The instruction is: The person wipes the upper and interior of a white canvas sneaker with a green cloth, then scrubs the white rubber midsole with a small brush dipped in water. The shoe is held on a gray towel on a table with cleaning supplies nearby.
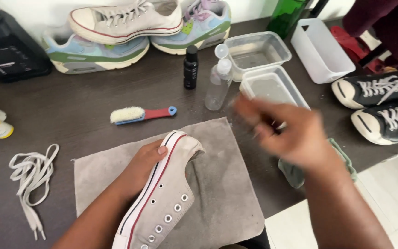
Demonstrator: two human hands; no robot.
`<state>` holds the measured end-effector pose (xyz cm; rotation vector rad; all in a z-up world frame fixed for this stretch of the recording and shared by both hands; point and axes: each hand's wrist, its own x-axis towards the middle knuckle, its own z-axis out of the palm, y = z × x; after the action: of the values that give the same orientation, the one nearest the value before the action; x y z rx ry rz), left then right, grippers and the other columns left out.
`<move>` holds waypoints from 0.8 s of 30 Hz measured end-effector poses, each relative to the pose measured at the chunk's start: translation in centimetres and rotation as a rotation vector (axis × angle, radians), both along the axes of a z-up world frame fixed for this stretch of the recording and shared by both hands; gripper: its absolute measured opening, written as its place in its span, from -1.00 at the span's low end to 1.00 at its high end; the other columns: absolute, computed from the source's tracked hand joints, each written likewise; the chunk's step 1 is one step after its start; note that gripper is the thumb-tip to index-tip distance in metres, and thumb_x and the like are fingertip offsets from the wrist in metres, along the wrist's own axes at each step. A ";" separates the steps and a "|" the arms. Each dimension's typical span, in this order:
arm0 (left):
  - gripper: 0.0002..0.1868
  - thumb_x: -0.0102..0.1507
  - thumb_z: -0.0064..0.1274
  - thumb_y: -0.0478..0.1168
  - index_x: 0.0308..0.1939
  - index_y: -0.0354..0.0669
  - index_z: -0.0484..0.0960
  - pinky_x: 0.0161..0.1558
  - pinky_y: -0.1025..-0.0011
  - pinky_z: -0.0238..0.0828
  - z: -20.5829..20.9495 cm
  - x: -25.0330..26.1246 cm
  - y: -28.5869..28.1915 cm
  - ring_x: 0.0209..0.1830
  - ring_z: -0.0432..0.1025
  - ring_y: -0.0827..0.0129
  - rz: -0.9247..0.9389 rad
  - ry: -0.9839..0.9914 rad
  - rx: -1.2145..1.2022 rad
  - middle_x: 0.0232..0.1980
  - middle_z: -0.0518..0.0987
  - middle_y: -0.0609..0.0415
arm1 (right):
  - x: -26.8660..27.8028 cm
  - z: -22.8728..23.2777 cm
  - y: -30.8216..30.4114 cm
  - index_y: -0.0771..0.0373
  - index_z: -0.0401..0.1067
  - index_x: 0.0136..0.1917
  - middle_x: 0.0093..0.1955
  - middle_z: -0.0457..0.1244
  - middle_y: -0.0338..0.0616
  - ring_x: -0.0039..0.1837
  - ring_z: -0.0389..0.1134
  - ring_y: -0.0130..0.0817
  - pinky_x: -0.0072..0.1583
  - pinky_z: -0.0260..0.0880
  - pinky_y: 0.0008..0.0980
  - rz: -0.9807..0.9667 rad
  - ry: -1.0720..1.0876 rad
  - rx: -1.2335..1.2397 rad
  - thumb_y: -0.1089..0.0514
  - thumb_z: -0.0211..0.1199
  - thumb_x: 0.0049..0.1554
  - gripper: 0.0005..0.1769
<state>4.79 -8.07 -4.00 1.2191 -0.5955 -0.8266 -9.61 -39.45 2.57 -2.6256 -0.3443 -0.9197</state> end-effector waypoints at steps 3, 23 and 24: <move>-0.50 0.33 -0.08 0.07 0.02 -0.28 0.73 -0.12 0.40 0.39 0.3 -0.1 0.1 -0.20 0.49 0.38 0.010 0.050 0.250 -0.17 0.66 0.07 | -0.5 2.7 -2.2 0.50 0.50 0.35 -0.22 0.35 -0.04 -0.32 0.37 -0.37 -0.27 0.42 -0.41 -0.234 0.162 0.480 0.35 0.05 0.26 -0.56; -0.38 0.27 -0.10 -0.06 0.25 -0.37 0.75 -0.20 0.17 0.62 2.5 -0.1 -0.9 -0.25 0.73 -0.06 0.077 0.273 0.485 -0.19 0.88 -0.47 | 5.5 3.8 -4.4 0.08 0.43 -0.21 -0.25 0.34 -0.14 -0.07 0.33 -0.10 -0.08 0.22 -0.12 -0.758 0.917 -0.066 0.00 0.16 0.01 -0.84; -0.38 0.27 -0.10 -0.06 0.25 -0.37 0.75 -0.20 0.17 0.62 2.6 -0.1 -0.9 -0.25 0.73 -0.06 0.073 0.275 0.492 -0.19 0.88 -0.47 | 5.5 3.3 -4.7 0.08 0.43 -0.21 -0.25 0.34 -0.14 -0.07 0.33 -0.10 -0.08 0.22 -0.12 -0.759 0.922 -0.060 0.00 0.16 0.01 -0.84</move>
<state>4.73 -8.94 -1.36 1.5246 -0.1207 -1.0946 -4.08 -44.14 5.84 -2.8973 0.8949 0.2337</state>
